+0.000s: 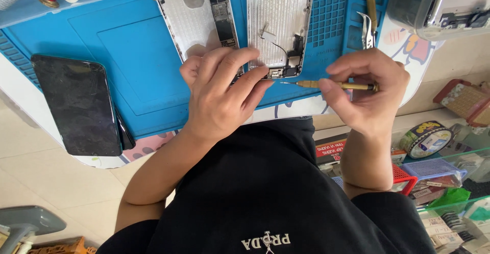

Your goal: The recorder uses tools to repair and reassemble components of a mobile phone on a workbench.

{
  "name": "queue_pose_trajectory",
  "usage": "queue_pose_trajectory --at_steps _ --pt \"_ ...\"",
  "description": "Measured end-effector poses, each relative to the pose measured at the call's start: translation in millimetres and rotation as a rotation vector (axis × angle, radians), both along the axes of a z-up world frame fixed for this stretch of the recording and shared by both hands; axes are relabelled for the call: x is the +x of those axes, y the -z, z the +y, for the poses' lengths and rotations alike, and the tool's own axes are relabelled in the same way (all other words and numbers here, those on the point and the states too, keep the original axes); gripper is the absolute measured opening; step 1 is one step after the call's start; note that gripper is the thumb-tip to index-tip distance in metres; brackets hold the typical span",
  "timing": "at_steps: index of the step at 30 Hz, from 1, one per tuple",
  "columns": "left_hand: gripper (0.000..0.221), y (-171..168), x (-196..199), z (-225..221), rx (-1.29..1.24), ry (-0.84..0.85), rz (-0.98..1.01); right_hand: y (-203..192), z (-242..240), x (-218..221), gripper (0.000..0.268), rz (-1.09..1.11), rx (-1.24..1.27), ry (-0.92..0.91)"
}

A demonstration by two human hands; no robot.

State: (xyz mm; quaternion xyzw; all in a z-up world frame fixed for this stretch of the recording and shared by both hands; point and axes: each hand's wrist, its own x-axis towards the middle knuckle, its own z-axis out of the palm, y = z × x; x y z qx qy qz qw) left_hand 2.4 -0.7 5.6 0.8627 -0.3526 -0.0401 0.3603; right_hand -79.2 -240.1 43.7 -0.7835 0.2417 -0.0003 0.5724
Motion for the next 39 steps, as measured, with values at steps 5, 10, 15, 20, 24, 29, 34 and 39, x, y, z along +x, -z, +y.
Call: queue_pose_trajectory --at_steps 5,10,15,20,24,29,34,39 --pt "0.020 -10 -2 9 0.001 -0.020 -0.079 17 -5 -2 0.022 -0.303 -0.084 -0.223" --pt "0.025 -5 -24 19 -0.002 0.077 -0.105 21 12 14 0.020 -0.462 -0.293 -0.231" --pt "0.044 0 -36 9 0.033 0.175 -0.086 24 5 8 0.008 -0.236 0.055 -0.198" --pt "0.050 7 -36 3 0.111 0.181 -0.145 40 15 2 0.012 -0.358 0.157 -0.183" --pt "0.052 7 -34 2 0.150 0.194 -0.156 65 28 -7 0.018 -0.486 0.073 -0.167" --pt "0.051 11 -35 2 0.144 0.196 -0.159 70 22 -1 0.017 -0.561 -0.192 -0.265" --pt "0.050 12 -35 2 0.144 0.194 -0.157 64 19 1 0.017 -0.489 -0.328 -0.348" --pt "0.048 12 -36 2 0.135 0.192 -0.149 63 20 3 0.017 -0.552 -0.379 -0.383"
